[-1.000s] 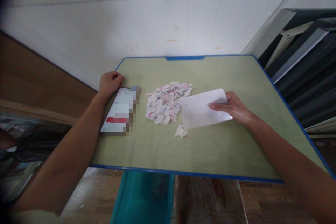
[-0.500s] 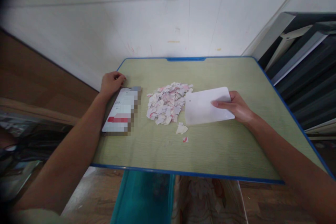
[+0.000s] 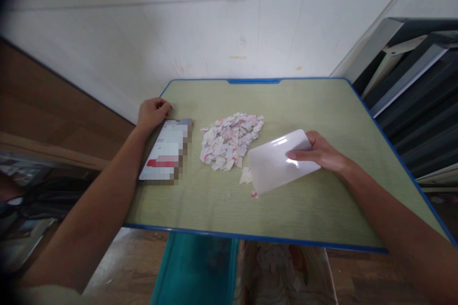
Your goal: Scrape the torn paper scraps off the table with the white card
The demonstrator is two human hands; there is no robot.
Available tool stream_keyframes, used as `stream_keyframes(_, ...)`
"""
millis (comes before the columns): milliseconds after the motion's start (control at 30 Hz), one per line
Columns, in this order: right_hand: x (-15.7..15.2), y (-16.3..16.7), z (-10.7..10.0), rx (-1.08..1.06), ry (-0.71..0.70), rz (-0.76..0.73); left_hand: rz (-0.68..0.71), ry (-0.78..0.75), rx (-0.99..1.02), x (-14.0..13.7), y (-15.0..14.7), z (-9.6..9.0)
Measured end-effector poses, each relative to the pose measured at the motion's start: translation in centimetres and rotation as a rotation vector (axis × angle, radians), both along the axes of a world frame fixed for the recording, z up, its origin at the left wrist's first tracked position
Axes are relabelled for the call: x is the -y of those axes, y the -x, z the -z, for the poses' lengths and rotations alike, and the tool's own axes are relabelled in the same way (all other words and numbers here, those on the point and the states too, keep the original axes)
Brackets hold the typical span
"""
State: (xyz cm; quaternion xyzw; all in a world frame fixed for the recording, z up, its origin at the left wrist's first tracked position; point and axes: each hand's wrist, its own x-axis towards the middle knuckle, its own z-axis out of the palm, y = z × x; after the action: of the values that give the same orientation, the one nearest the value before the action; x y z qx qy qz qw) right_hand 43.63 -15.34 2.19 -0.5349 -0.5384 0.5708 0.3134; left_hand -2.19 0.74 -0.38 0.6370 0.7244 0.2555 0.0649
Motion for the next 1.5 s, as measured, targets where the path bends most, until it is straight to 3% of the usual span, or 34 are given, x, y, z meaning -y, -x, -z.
stream_keyframes(233, -0.1, 0.3, 0.3, 0.007, -0.059, 0.071, 0.006, 0.004, -0.009, 0.1, -0.1, -0.2)
stream_keyframes(700, 0.7, 2.3, -0.1, 0.017, -0.008, -0.07, 0.003, 0.005, -0.003, 0.0, 0.1, 0.0)
stream_keyframes(900, 0.7, 2.1, -0.1, -0.017, -0.038, 0.02, 0.003, 0.017, -0.002, 0.1, -0.1, -0.2)
stream_keyframes(1100, 0.7, 2.4, -0.2, 0.015, 0.003, -0.056, 0.002, 0.006, -0.009, 0.0, 0.1, 0.0)
stream_keyframes(1300, 0.3, 1.6, 0.5, -0.064, -0.078, 0.131, 0.011, 0.011, -0.032, -0.2, 0.3, 0.2)
stream_keyframes(1500, 0.1, 0.9, 0.4, -0.054, -0.044, 0.076, 0.011, 0.005, -0.031, -0.4, 0.4, 0.4)
